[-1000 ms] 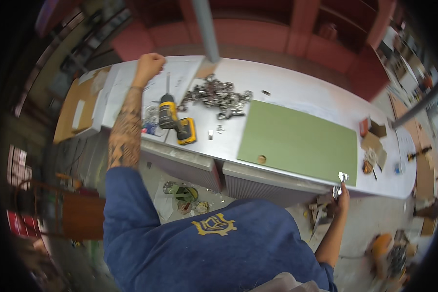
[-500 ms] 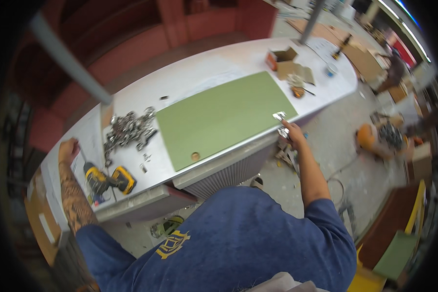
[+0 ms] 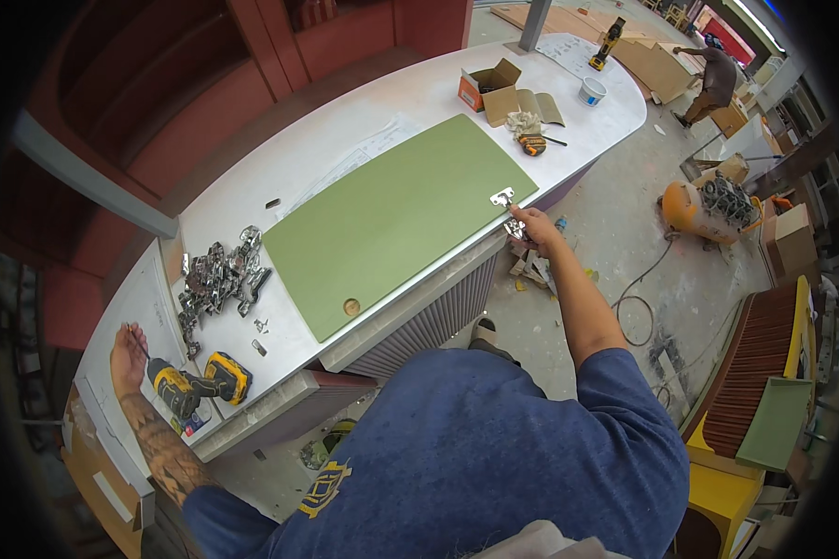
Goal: The person attaches metal hinges to a green cabinet door using a power drill. They place the hinges into pre-drilled holes, secure them with screws using the drill, and then pick up another cabinet door from the floor to repeat the process.
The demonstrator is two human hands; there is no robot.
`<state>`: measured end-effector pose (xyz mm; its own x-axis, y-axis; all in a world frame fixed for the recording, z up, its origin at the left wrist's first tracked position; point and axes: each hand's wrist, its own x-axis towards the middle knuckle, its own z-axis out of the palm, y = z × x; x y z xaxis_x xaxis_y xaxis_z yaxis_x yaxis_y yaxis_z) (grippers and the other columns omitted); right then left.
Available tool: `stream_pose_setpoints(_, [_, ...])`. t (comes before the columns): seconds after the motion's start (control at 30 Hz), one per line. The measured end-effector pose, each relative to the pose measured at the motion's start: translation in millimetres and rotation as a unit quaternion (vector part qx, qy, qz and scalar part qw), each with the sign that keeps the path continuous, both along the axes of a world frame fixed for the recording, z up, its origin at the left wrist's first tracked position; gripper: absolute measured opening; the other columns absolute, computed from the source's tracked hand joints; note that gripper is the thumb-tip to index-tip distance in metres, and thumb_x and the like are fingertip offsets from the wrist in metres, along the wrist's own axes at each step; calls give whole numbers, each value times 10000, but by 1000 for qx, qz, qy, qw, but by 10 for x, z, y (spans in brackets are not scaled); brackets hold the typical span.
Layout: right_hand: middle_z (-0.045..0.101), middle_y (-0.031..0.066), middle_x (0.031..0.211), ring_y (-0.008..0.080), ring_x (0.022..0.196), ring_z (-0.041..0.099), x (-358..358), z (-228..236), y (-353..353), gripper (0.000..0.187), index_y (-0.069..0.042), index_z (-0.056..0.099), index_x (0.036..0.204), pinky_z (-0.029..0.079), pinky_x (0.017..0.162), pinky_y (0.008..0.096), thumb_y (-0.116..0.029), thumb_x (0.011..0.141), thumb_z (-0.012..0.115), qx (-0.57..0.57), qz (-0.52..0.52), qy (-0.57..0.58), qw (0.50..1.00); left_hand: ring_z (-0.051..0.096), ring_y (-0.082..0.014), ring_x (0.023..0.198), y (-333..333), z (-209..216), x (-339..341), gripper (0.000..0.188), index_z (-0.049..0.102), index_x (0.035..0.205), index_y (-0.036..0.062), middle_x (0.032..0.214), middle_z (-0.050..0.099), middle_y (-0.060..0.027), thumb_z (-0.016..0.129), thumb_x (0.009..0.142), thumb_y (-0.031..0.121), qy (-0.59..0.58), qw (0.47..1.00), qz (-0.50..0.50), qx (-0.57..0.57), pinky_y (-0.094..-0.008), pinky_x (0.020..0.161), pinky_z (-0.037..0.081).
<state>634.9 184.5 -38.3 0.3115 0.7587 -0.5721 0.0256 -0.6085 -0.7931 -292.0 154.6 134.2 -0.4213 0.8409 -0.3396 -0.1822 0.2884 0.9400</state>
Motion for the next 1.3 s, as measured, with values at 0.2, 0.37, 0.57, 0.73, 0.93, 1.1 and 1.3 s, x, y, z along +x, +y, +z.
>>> stream_pose_setpoints(0.2, [693,3,875,109,683,678,-32,160,-35,461,-123,615,1079,571,563,254,-557,956,711,15,5,10,1000,649,-203,953,-1414,-689,-110,372,644,1271,-19,1070,692,-77,613,1019,254,424,895,-141,17,-343,907,515])
stream_pose_setpoints(0.37, [675,-1,875,142,689,692,83,-57,-5,467,-125,612,1061,531,533,268,-566,949,717,13,19,11,1000,491,-236,1393,-1692,-938,1217,674,484,1515,-22,1531,523,-136,735,897,72,167,975,-109,98,-365,1212,308])
stream_pose_setpoints(0.57, [685,-3,894,145,703,696,177,59,-56,459,-142,589,1076,552,585,294,-565,951,714,-4,43,28,999,611,-140,982,-1079,-1138,2038,576,517,1517,37,1146,671,-48,722,990,145,208,941,197,183,-312,911,514])
stream_pose_setpoints(0.73, [704,2,933,132,769,708,287,-7,-9,460,-129,629,1104,623,665,320,-534,929,757,-2,42,51,998,498,-83,723,-853,-1194,2165,460,651,1395,61,960,638,15,752,947,95,164,903,315,243,-259,654,458])
stream_pose_setpoints(0.93, [719,22,910,144,778,716,465,-102,53,426,-80,668,1087,654,703,346,-470,944,764,-3,64,92,994,432,-98,739,-1068,-663,2441,474,593,1432,1,880,538,22,677,990,150,270,887,244,284,-249,711,406])
stream_pose_setpoints(1.1, [714,17,834,130,677,680,430,61,40,451,-69,719,1047,582,615,289,-508,947,748,-30,131,116,984,424,-109,778,-1214,-130,3143,517,497,1498,-20,821,436,19,571,1028,181,237,912,166,292,-262,816,387])
stream_pose_setpoints(1.3, [671,2,775,78,620,584,497,168,95,490,-44,744,936,484,548,255,-534,929,756,-15,190,93,977,403,-120,797,-1176,-252,4270,571,421,1521,21,879,447,8,584,1026,255,-78,957,46,274,-308,779,398])
